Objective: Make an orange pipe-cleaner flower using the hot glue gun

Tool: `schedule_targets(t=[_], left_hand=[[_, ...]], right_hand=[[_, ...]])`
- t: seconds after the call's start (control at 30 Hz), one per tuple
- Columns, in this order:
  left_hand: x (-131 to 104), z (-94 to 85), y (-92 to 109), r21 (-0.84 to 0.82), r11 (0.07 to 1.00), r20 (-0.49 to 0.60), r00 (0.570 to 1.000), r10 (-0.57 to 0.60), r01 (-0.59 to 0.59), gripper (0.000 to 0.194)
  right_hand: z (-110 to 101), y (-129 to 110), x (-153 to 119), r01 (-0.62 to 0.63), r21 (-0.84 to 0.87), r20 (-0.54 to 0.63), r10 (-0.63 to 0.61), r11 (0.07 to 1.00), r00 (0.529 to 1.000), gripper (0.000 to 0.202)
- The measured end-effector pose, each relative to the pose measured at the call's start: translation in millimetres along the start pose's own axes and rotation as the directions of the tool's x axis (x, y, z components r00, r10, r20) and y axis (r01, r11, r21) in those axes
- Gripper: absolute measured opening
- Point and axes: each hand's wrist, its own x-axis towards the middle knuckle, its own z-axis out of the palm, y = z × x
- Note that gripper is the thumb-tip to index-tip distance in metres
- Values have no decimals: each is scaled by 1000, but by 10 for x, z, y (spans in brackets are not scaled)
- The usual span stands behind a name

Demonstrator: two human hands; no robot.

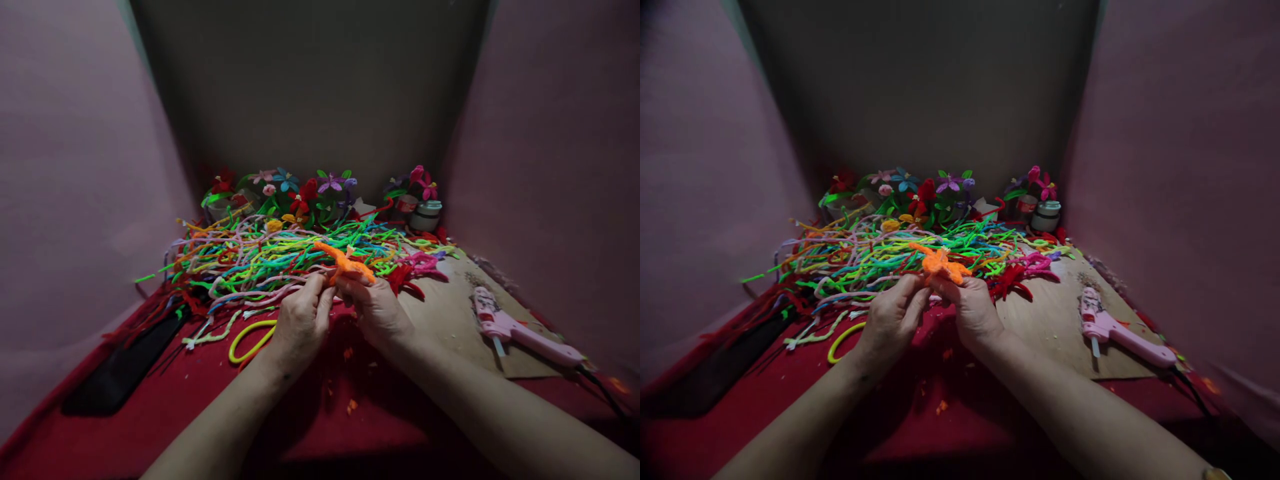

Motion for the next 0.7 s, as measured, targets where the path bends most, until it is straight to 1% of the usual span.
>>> schedule_targets(t=[0.07,0.1,0.17,0.23,0.3,0.37,0.43,0.53,0.6,0.7], left_hand=[[-4,9,1,-49,999,-5,1000,-17,16,13],[-3,11,4,-95,994,-4,999,-48,47,14],[8,8,13,-229,963,27,989,-143,145,17],[28,-1,23,-395,881,101,965,-241,261,18],[51,-14,32,-537,759,195,930,-312,368,19],[72,-27,39,-627,637,281,893,-353,449,19],[84,-40,39,-682,538,343,867,-362,495,19],[89,-61,22,-736,423,415,846,-334,528,18],[91,-79,6,-758,359,456,836,-305,544,17],[102,-107,-5,-764,298,517,820,-247,572,15]], right_hand=[[-4,3,1,13,-34,-12,-14,999,1000,10],[-3,3,0,20,-56,-5,-20,998,1000,11],[5,-5,-6,31,-96,26,-29,995,999,11],[17,-21,-16,36,-133,53,-29,990,998,10],[26,-43,-24,39,-178,71,-27,983,997,11],[32,-65,-29,55,-225,85,-36,973,996,13],[36,-81,-31,85,-251,99,-62,964,993,13],[42,-79,-25,108,-237,91,-88,965,992,12],[40,-56,-12,87,-181,82,-74,980,994,12],[20,-8,15,25,-68,122,-16,997,992,15]])
